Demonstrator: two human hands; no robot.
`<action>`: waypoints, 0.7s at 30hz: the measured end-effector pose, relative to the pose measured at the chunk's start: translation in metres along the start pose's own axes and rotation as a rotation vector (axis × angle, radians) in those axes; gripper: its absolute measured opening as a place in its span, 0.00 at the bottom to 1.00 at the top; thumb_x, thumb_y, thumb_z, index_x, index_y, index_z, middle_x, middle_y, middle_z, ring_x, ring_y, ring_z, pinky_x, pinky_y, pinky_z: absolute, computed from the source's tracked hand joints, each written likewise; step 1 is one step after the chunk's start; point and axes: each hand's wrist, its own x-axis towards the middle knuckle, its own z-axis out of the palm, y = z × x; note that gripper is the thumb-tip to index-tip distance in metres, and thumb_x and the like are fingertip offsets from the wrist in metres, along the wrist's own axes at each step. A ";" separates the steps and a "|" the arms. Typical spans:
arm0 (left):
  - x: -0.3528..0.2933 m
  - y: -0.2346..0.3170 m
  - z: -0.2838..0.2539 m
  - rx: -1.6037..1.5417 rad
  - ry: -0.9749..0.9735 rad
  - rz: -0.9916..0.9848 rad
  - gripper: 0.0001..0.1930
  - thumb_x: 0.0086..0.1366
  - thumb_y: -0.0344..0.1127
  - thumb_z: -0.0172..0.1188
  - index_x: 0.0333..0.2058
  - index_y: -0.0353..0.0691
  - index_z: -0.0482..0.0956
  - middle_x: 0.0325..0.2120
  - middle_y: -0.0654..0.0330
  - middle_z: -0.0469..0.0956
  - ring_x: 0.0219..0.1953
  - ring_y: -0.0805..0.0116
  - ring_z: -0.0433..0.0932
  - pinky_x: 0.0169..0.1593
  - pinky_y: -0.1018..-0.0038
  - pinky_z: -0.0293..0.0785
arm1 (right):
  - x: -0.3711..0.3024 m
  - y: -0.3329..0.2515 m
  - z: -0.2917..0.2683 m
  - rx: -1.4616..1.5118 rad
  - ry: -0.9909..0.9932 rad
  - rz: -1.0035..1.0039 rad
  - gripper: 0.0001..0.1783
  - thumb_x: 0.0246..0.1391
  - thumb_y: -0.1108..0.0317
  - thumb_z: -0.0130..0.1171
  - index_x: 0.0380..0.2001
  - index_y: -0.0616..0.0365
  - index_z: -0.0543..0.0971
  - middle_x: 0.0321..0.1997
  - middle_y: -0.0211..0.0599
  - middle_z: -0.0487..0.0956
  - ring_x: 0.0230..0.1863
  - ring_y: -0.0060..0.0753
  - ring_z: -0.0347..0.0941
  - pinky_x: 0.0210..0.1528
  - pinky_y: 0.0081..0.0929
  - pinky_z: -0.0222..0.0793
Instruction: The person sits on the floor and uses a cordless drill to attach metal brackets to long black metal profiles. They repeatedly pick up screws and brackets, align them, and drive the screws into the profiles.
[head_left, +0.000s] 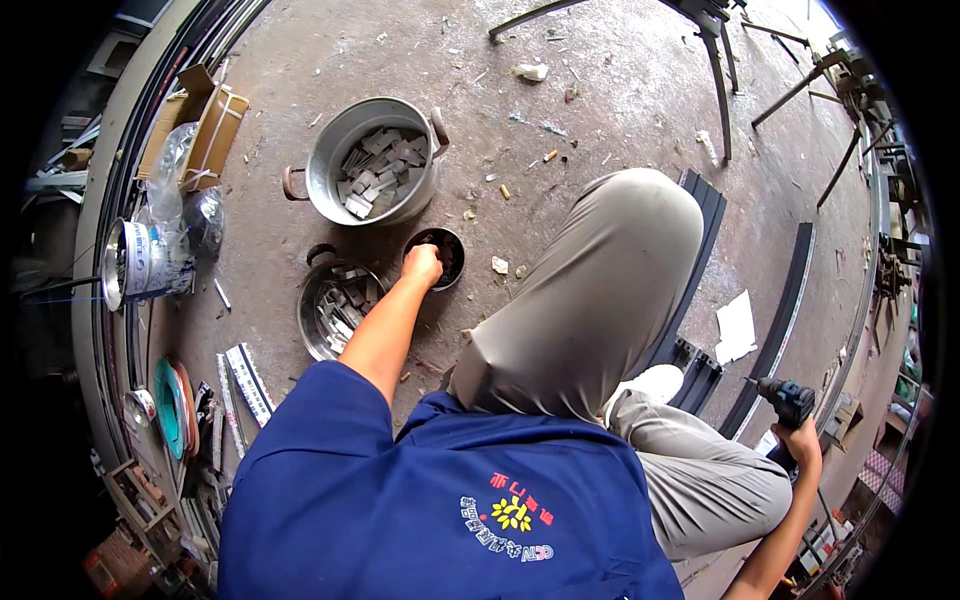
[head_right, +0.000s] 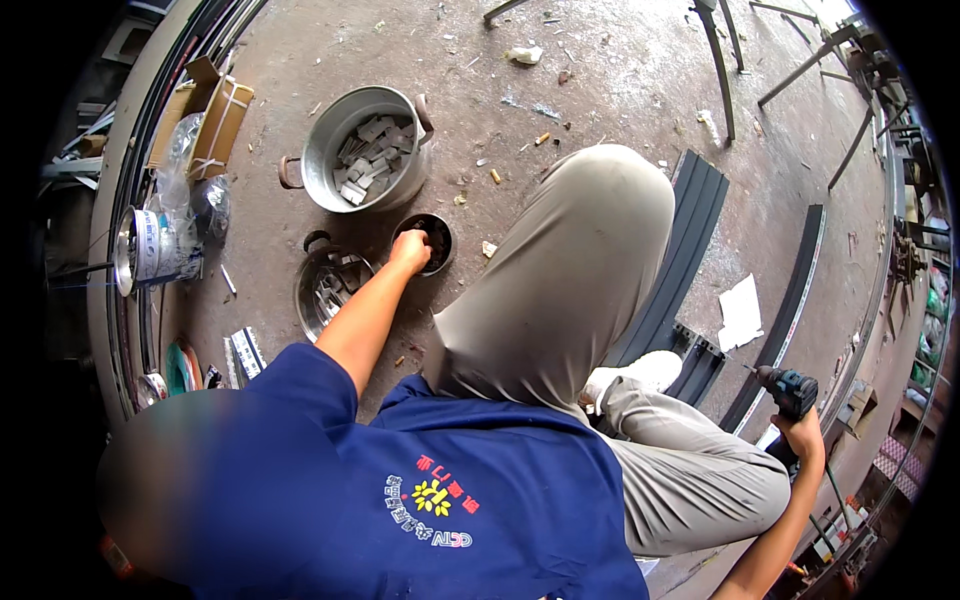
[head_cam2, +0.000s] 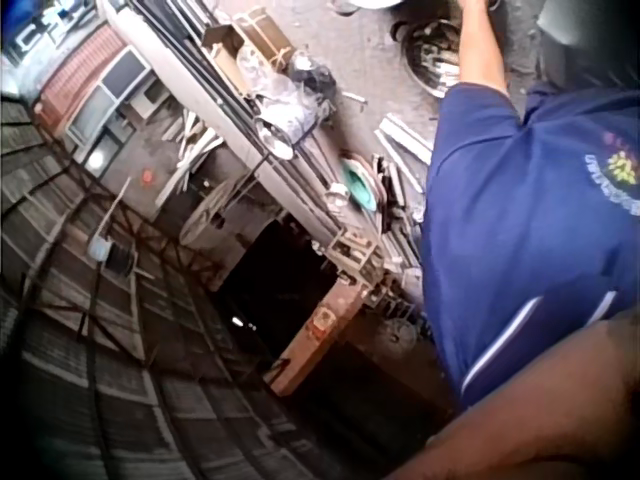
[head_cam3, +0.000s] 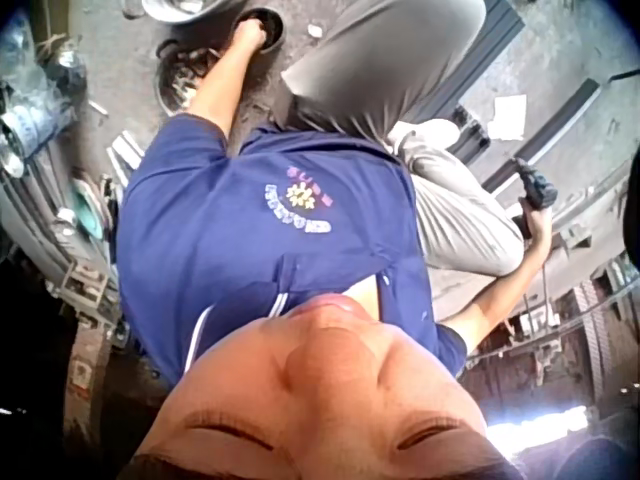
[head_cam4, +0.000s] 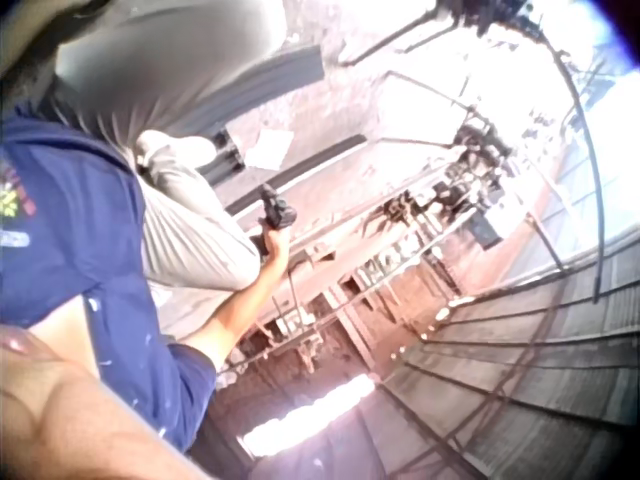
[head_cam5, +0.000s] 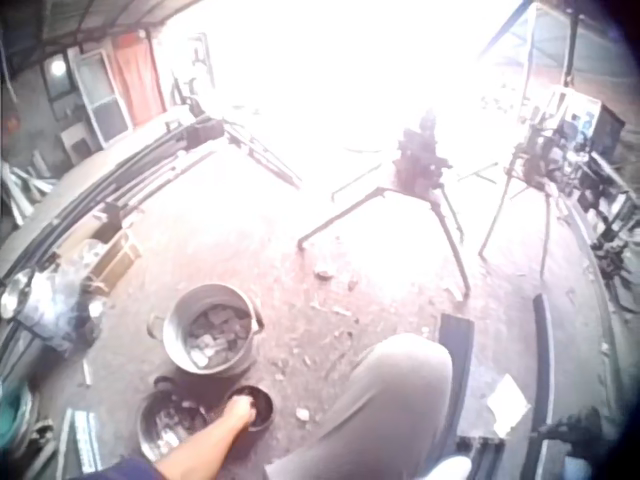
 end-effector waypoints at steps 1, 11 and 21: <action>0.007 0.003 0.006 0.010 0.012 -0.061 0.12 0.61 0.30 0.60 0.42 0.46 0.87 0.46 0.47 0.83 0.51 0.47 0.81 0.55 0.56 0.77 | 0.001 -0.002 0.001 -0.004 0.011 0.029 0.17 0.43 0.81 0.70 0.35 0.59 0.75 0.23 0.26 0.73 0.19 0.23 0.68 0.22 0.28 0.64; 0.013 0.007 0.029 0.217 -0.062 0.046 0.12 0.58 0.26 0.60 0.41 0.37 0.85 0.46 0.42 0.82 0.52 0.44 0.81 0.55 0.55 0.78 | 0.005 -0.004 -0.010 -0.107 0.012 0.042 0.26 0.42 0.74 0.74 0.47 0.62 0.77 0.41 0.33 0.80 0.42 0.31 0.72 0.51 0.32 0.72; 0.012 0.019 0.023 0.403 -0.106 0.070 0.13 0.58 0.27 0.62 0.42 0.36 0.85 0.49 0.47 0.82 0.52 0.47 0.82 0.54 0.59 0.80 | -0.005 -0.019 -0.003 -0.072 0.043 0.009 0.15 0.47 0.75 0.71 0.36 0.60 0.74 0.25 0.27 0.74 0.24 0.23 0.69 0.27 0.28 0.67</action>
